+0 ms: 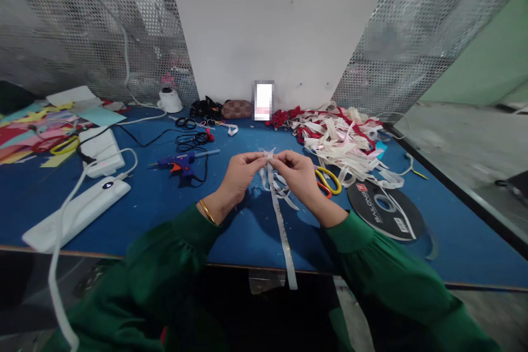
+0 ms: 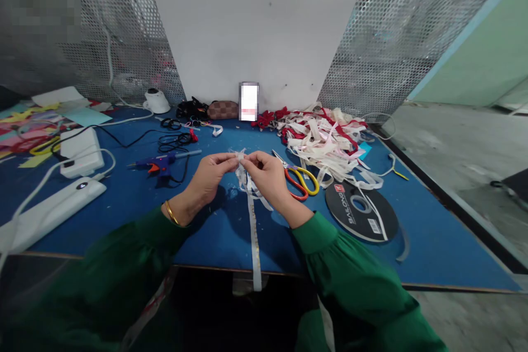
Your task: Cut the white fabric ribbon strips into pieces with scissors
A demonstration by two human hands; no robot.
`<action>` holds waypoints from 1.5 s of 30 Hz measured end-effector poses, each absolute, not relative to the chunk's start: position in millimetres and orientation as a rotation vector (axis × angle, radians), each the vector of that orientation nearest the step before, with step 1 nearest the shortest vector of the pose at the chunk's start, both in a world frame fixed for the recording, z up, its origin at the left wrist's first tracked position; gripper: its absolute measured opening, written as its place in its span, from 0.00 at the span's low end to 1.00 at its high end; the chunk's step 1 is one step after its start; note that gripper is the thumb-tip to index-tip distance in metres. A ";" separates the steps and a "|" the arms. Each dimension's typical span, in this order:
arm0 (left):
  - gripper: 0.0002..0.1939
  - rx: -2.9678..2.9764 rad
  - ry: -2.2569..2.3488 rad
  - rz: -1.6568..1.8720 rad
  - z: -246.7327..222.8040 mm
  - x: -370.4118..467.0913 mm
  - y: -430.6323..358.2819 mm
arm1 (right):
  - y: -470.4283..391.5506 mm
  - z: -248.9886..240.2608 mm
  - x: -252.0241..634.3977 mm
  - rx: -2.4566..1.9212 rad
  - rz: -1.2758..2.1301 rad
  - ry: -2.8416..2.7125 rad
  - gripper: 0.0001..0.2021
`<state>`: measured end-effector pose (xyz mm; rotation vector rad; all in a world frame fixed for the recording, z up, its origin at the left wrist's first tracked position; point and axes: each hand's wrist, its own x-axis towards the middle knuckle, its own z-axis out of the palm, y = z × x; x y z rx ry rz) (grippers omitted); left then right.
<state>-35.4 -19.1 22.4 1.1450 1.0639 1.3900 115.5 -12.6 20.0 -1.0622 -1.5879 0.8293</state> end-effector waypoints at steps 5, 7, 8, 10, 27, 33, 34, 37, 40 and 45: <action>0.09 1.114 1.093 1.391 25.1 -34.6 -20.8 | -13.0 20.8 115.6 -1.094 0.811 -1.581 0.14; 0.09 1.113 1.097 1.392 26.2 -34.4 -21.7 | -13.0 20.1 115.9 -1.093 0.803 -1.594 0.14; 0.09 1.114 1.099 1.389 26.6 -34.4 -22.1 | -13.0 19.5 116.1 -1.091 0.795 -1.602 0.14; 0.09 1.114 1.100 1.383 27.0 -34.4 -22.7 | -13.4 18.3 116.4 -1.093 0.766 -1.622 0.13; 0.09 1.234 1.068 1.336 25.1 -34.8 -24.0 | -17.5 19.1 116.4 -1.215 0.612 -1.675 0.12; 0.09 1.243 1.129 1.360 22.0 -35.1 -20.7 | -13.5 23.2 121.9 -1.143 0.605 -1.685 0.08; 0.09 1.273 1.127 1.369 22.1 -35.1 -20.6 | -12.8 24.6 123.2 -1.107 0.596 -1.682 0.07; 0.08 1.383 1.119 1.376 22.9 -34.9 -21.6 | -12.2 26.3 124.8 -0.992 0.542 -1.700 0.06; 0.08 1.474 1.116 1.345 22.5 -34.5 -22.7 | -13.1 23.9 123.5 -0.933 0.514 -1.713 0.03; 0.08 1.463 1.095 1.318 20.5 -32.7 -23.3 | -14.6 21.6 122.5 -0.971 0.412 -1.731 0.05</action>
